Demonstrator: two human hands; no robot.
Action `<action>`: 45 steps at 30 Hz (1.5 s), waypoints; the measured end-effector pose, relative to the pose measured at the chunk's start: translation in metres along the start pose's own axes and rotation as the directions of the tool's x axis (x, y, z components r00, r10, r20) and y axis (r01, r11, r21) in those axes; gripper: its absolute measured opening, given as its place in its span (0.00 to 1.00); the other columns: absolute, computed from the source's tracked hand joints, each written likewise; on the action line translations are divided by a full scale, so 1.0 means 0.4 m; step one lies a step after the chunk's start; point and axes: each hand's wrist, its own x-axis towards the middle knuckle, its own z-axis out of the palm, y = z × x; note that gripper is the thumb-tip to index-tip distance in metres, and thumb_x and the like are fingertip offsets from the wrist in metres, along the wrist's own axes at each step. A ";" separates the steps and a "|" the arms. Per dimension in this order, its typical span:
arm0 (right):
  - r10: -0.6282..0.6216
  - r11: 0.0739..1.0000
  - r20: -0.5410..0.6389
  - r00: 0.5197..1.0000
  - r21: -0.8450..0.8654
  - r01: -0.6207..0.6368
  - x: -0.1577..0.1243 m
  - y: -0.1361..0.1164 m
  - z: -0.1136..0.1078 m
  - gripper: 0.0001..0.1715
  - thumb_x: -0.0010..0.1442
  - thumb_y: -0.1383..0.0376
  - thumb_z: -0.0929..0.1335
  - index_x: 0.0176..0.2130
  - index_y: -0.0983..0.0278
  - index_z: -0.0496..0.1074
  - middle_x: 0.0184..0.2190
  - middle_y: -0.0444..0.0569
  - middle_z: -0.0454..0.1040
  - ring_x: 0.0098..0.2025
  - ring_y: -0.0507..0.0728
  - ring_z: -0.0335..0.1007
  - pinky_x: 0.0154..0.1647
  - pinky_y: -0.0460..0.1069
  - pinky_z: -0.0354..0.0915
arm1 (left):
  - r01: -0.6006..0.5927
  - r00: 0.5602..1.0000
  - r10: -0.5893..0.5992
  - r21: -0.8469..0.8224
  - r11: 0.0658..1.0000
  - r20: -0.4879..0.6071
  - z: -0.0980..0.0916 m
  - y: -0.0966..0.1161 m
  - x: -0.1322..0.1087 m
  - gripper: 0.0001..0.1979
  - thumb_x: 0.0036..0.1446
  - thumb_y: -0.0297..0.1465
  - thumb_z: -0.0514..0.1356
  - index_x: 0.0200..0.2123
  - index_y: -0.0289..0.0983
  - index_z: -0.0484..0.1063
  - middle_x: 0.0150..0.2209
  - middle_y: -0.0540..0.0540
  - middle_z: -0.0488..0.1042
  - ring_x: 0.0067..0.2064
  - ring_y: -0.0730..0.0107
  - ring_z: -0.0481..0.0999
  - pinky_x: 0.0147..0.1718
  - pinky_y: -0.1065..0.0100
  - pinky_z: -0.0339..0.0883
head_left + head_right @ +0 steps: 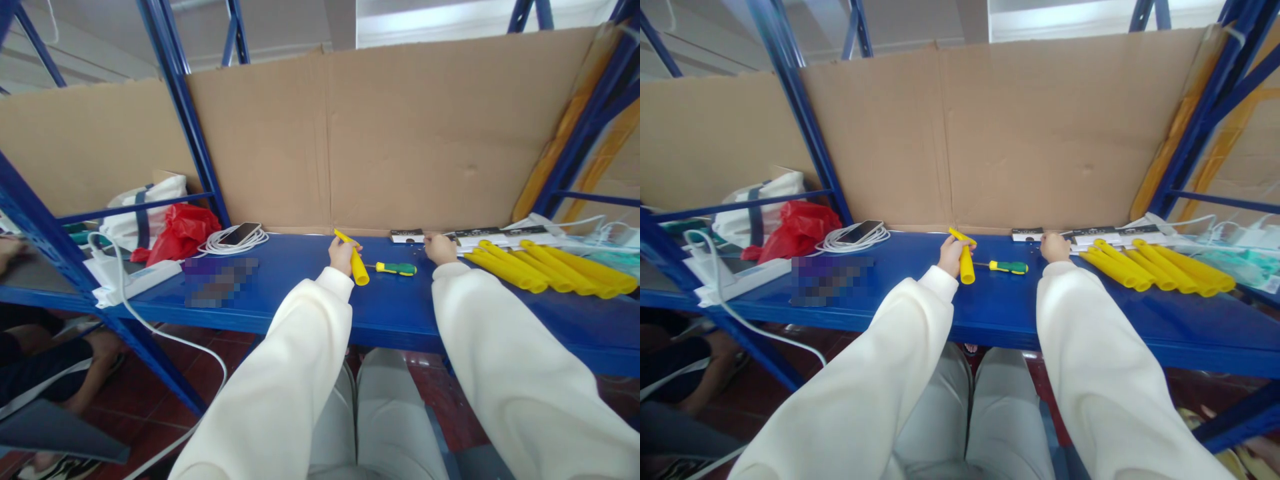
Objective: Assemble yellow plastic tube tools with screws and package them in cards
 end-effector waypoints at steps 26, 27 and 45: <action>-0.172 0.967 0.408 0.897 -0.105 0.234 -0.021 -0.027 -0.033 0.32 0.59 0.73 0.63 0.60 0.61 0.75 0.59 0.55 0.75 0.62 0.63 0.70 0.62 0.55 0.65 | 0.029 1.000 -0.029 0.004 1.000 0.007 0.001 0.003 -0.001 0.19 0.52 0.15 0.62 0.46 0.35 0.71 0.29 0.49 0.76 0.26 0.72 0.78 0.27 0.73 0.68; -0.175 0.966 0.401 0.899 -0.108 0.236 -0.023 -0.029 -0.035 0.33 0.59 0.73 0.63 0.61 0.59 0.75 0.59 0.54 0.75 0.62 0.64 0.70 0.62 0.57 0.65 | 0.029 1.000 -0.029 0.007 1.000 0.006 0.001 0.005 -0.003 0.18 0.52 0.15 0.61 0.46 0.35 0.71 0.29 0.49 0.76 0.26 0.73 0.78 0.26 0.74 0.68; -0.150 0.951 0.451 0.880 -0.178 0.254 -0.013 -0.029 -0.002 0.38 0.62 0.75 0.57 0.68 0.61 0.63 0.72 0.54 0.55 0.72 0.67 0.52 0.68 0.71 0.52 | -0.001 1.000 0.001 0.008 1.000 0.030 0.006 0.006 -0.027 0.15 0.55 0.13 0.58 0.41 0.35 0.70 0.25 0.52 0.72 0.22 0.76 0.73 0.24 0.75 0.64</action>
